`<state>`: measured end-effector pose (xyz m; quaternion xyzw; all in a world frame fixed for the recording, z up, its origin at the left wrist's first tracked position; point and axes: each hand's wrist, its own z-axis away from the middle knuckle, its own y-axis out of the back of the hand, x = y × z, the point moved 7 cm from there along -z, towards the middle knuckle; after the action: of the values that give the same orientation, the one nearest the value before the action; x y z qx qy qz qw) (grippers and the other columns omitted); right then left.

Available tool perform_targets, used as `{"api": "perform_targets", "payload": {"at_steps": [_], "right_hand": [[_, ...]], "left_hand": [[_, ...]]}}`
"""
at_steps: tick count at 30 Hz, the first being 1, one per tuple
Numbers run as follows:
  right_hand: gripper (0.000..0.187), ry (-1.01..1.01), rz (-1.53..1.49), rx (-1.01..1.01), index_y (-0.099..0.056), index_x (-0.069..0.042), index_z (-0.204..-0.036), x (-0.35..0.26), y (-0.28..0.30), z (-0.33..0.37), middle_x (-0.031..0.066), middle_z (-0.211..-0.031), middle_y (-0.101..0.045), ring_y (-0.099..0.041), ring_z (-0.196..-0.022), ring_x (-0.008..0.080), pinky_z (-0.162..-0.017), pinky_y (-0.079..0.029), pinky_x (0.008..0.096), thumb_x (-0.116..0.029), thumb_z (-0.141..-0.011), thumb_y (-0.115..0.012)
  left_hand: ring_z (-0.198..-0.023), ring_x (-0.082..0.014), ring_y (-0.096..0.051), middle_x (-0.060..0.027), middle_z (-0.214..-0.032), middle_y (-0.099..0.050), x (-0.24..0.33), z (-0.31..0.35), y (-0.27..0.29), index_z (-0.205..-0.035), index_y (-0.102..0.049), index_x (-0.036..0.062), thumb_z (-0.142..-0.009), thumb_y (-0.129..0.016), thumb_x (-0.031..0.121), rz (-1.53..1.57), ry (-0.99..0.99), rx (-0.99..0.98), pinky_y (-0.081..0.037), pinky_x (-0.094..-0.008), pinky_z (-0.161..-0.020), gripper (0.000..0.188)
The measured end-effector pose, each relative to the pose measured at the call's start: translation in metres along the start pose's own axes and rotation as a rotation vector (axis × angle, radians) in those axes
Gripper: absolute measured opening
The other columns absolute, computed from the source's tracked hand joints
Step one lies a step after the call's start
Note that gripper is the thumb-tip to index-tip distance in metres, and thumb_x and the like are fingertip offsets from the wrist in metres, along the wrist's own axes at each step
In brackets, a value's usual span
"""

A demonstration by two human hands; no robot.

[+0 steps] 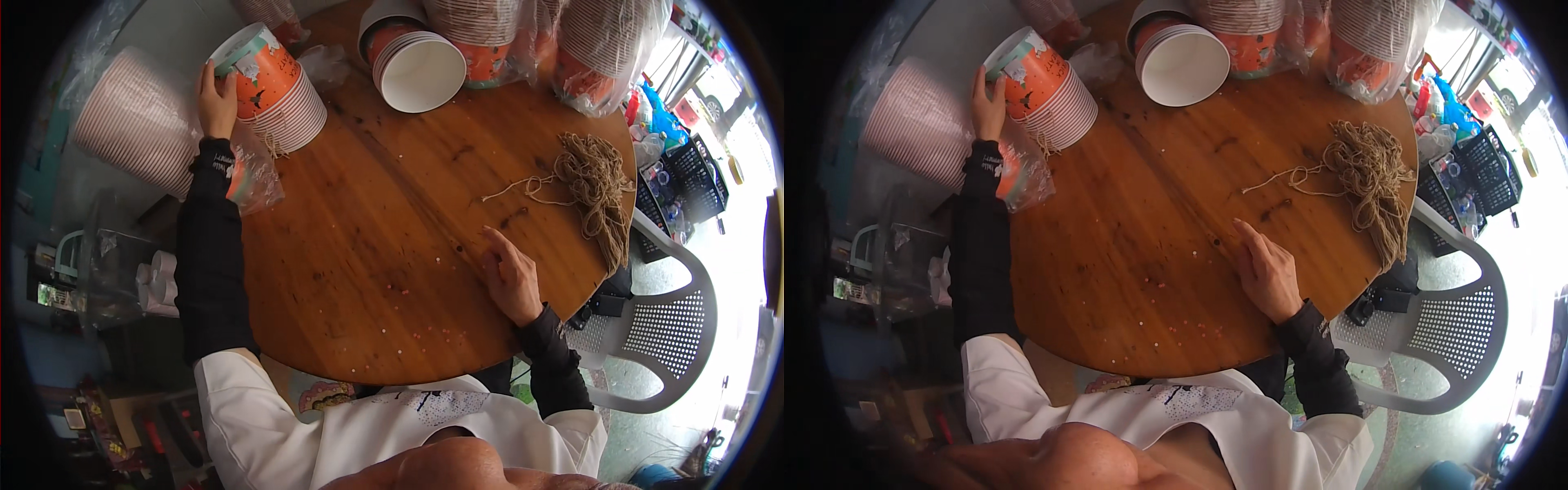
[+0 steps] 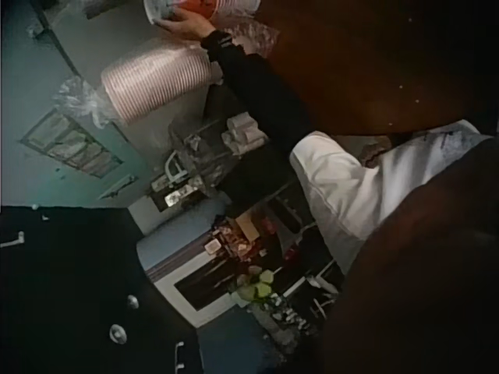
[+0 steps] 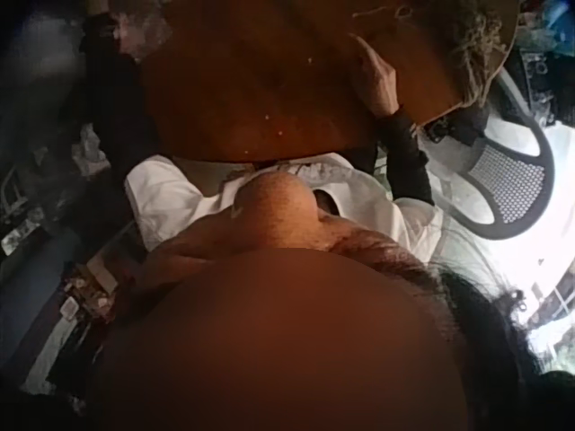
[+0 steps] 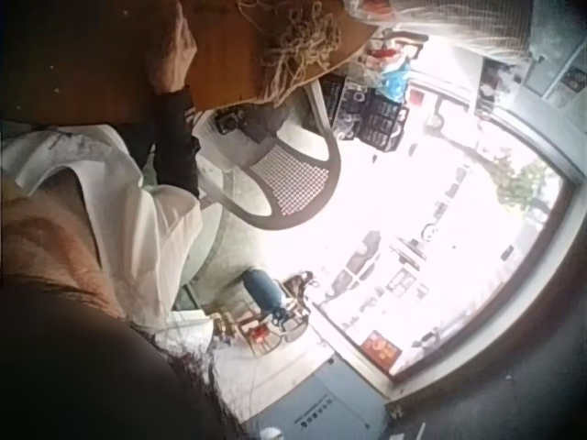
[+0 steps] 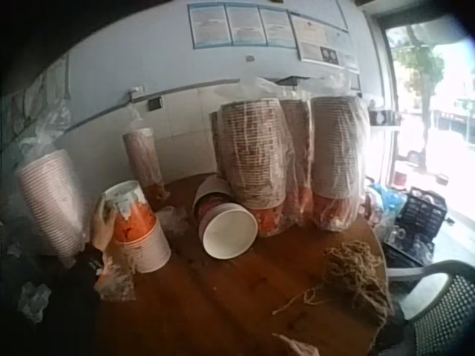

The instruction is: Thread and tie twine handles onto paper buckets.

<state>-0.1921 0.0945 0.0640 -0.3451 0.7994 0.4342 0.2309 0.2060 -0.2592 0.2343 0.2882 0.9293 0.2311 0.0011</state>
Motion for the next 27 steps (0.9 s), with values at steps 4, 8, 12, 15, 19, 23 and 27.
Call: {"api": "perform_targets", "payload": {"at_steps": [4,8,12,15,19,23,27], "right_hand": [[0.034,-0.101,-0.081,-0.011,-0.058,-0.003,-0.122,0.006,0.007,-0.007,0.0141,-0.084,-0.064,-0.065,-0.072,0.0286,-0.066,-0.053,0.0354,0.0,-0.088,-0.06],[0.03,-0.115,-0.177,0.024,-0.057,-0.001,-0.12,0.031,0.003,-0.083,0.0121,-0.081,-0.063,-0.062,-0.072,0.0165,-0.068,-0.05,0.0292,-0.001,-0.091,-0.057],[0.039,-0.193,-0.507,0.195,-0.052,-0.001,-0.13,0.129,-0.05,-0.176,0.0035,-0.105,-0.063,-0.059,-0.091,0.0114,-0.079,-0.05,0.0258,-0.004,-0.092,-0.06],[0.045,-0.22,-0.549,0.431,-0.049,0.001,-0.134,0.205,-0.063,-0.221,0.007,-0.117,-0.061,-0.059,-0.101,0.013,-0.084,-0.05,0.0268,-0.005,-0.092,-0.062],[0.043,-0.208,-0.6,0.441,-0.051,0.001,-0.132,0.205,-0.098,-0.25,0.0073,-0.111,-0.064,-0.061,-0.1,0.0149,-0.084,-0.051,0.0288,-0.004,-0.091,-0.062],[0.033,-0.2,-0.574,0.385,-0.057,0.001,-0.12,0.203,-0.097,-0.25,0.0064,-0.099,-0.066,-0.062,-0.089,0.0133,-0.079,-0.052,0.0279,-0.005,-0.089,-0.064],[0.025,-0.235,-0.51,0.364,-0.059,0.001,-0.108,0.192,-0.096,-0.259,0.0065,-0.097,-0.066,-0.061,-0.084,0.0125,-0.075,-0.051,0.0275,-0.009,-0.087,-0.068]], "left_hand": [[-0.123,-0.0387,-0.051,-0.0213,-0.133,-0.055,0.054,0.029,-0.011,-0.132,-0.052,0.0006,-0.091,-0.064,0.021,0.057,-0.069,0.058,-0.042,-0.0419,-0.102,0.048],[-0.118,-0.035,-0.054,-0.0176,-0.128,-0.058,0.117,0.085,-0.059,-0.128,-0.055,0.0016,-0.089,-0.063,0.011,0.354,-0.072,-0.136,-0.044,-0.042,-0.1,0.041],[-0.108,-0.0248,-0.058,-0.0133,-0.122,-0.059,0.154,0.144,-0.135,-0.127,-0.055,0.0029,-0.092,-0.064,0.014,0.672,0.309,-0.259,-0.049,-0.0349,-0.086,0.038],[-0.098,-0.0162,-0.059,-0.01,-0.112,-0.061,0.181,0.161,-0.187,-0.125,-0.056,0.0021,-0.093,-0.067,0.016,0.883,0.491,-0.2,-0.051,-0.0297,-0.079,0.037],[-0.09,-0.0146,-0.063,-0.0079,-0.103,-0.064,0.161,0.178,-0.199,-0.12,-0.058,0.0009,-0.093,-0.066,0.013,0.855,0.591,-0.148,-0.053,-0.0289,-0.081,0.031],[-0.093,-0.0154,-0.063,-0.0087,-0.108,-0.063,0.165,0.165,-0.188,-0.121,-0.056,0.0004,-0.092,-0.066,0.01,0.829,0.615,-0.154,-0.053,-0.0293,-0.082,0.031],[-0.094,-0.0161,-0.062,-0.009,-0.108,-0.061,0.165,0.159,-0.186,-0.118,-0.053,-0.0001,-0.093,-0.065,0.009,0.866,0.713,-0.122,-0.052,-0.0295,-0.084,0.029]]}}
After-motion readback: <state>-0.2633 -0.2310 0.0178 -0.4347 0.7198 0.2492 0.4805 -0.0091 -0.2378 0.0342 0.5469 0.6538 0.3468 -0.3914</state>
